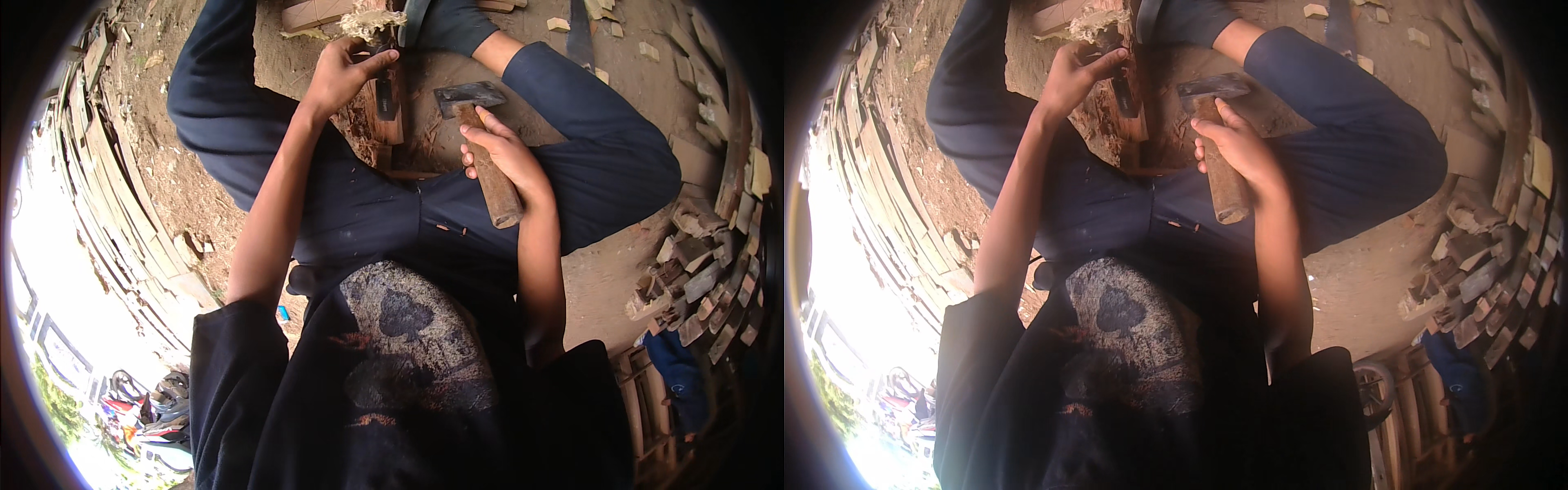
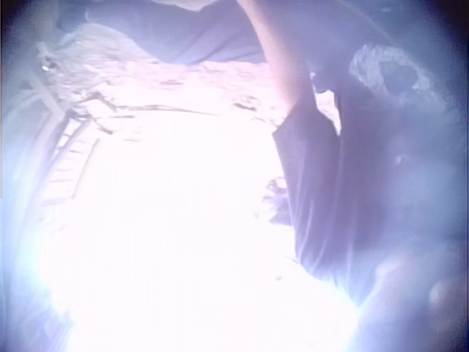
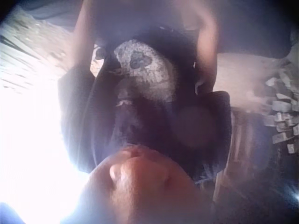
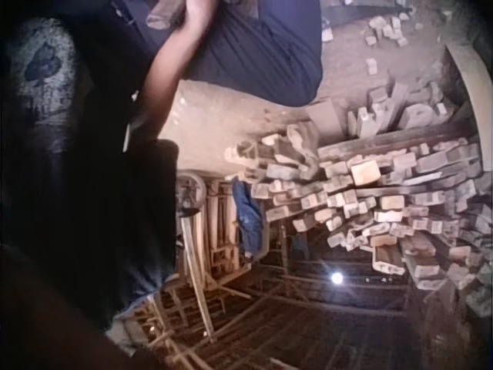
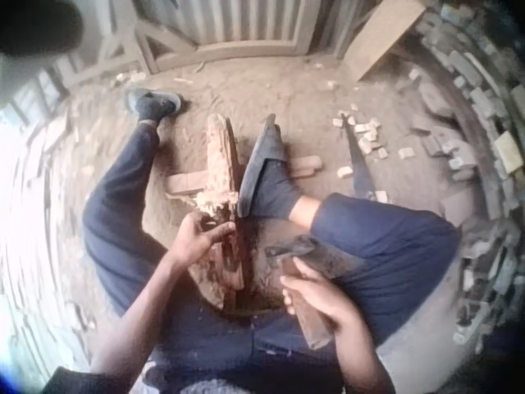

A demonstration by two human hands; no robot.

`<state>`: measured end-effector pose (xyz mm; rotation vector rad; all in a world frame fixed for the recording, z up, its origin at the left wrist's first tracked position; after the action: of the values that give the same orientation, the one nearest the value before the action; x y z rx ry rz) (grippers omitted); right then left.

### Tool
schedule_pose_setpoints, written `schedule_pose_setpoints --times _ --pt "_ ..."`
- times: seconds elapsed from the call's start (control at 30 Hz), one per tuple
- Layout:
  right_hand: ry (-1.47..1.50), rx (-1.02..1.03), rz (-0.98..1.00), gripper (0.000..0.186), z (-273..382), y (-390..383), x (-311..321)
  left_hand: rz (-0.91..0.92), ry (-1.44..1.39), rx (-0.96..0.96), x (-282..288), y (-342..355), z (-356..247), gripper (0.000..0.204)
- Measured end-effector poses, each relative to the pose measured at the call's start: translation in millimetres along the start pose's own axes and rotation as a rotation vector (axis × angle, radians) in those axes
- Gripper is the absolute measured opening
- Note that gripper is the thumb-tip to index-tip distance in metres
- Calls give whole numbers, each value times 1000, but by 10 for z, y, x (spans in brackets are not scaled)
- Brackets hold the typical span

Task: The person sits cross-legged and uses a small axe to split and shape a piece of wood held between their legs. They repeatedly strike the wood, adjust its position, and remove small chips as they work.

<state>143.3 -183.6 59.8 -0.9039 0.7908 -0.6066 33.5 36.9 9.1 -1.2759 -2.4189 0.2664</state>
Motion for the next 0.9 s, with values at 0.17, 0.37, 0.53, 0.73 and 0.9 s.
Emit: schedule_pose_setpoints --times 0.17,0.37,0.53,0.73,0.9 --pt "-13 -21 0 80 18 2 -22 -25 -13 -53 -38 17 -41 28" --pt "-43 -41 -20 79 9 21 -10 -102 -117 -156 124 95 -190 24" --pt "-63 -47 -31 77 18 16 -11 -100 -64 -103 133 149 -200 26" --pt "-54 -44 15 83 17 17 -25 -148 -7 -113 72 194 -145 28" --pt "-53 -42 -34 77 8 27 2 -213 -153 -141 236 315 -273 20"
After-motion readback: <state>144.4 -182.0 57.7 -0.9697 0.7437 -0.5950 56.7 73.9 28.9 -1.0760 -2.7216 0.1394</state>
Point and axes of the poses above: each hand's wrist, its own y-axis towards the middle knuckle, its own x-axis out of the back of the hand, z = x × y, the point moved 6 cm from there along y, towards the middle knuckle, and after that the axes turned 15 degrees about y, right-handed, at the moved point
